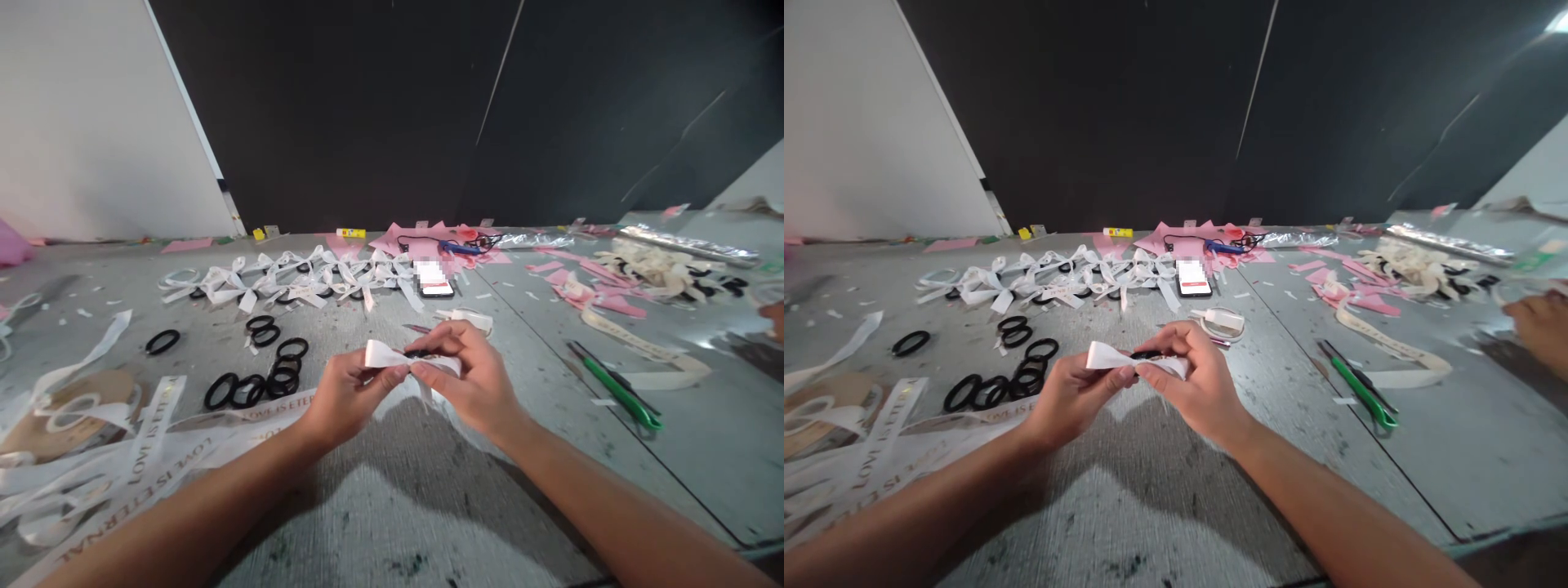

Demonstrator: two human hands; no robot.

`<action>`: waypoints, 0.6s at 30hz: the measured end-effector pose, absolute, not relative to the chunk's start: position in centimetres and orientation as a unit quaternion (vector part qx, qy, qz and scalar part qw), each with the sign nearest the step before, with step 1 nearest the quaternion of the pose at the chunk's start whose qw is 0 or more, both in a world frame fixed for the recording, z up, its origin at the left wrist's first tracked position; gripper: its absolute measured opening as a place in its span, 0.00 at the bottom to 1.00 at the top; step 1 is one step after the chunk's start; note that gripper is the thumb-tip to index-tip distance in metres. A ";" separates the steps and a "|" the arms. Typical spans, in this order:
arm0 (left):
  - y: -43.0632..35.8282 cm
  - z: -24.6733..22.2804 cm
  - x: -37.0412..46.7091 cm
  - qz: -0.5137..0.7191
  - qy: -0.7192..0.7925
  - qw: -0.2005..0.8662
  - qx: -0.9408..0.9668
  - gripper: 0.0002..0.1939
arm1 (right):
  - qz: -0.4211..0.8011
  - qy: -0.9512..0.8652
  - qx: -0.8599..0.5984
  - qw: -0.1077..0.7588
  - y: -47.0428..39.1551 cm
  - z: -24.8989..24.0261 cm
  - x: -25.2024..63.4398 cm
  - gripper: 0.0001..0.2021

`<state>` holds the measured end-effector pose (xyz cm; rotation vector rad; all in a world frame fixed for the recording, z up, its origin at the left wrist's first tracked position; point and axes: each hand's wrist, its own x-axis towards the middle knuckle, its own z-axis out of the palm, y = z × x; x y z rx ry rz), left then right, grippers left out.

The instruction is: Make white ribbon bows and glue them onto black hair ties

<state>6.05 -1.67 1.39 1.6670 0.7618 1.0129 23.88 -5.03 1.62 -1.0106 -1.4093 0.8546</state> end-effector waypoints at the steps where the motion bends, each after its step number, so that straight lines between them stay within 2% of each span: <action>1: -1.7 1.4 6.1 0.416 0.320 0.504 0.686 0.09 | 0.366 -0.598 -0.433 0.566 -5.0 1.6 23.9 0.14; 18: -1.1 1.1 6.0 0.414 0.336 0.488 0.691 0.10 | 0.394 -0.568 -0.455 0.562 -4.6 1.6 24.0 0.15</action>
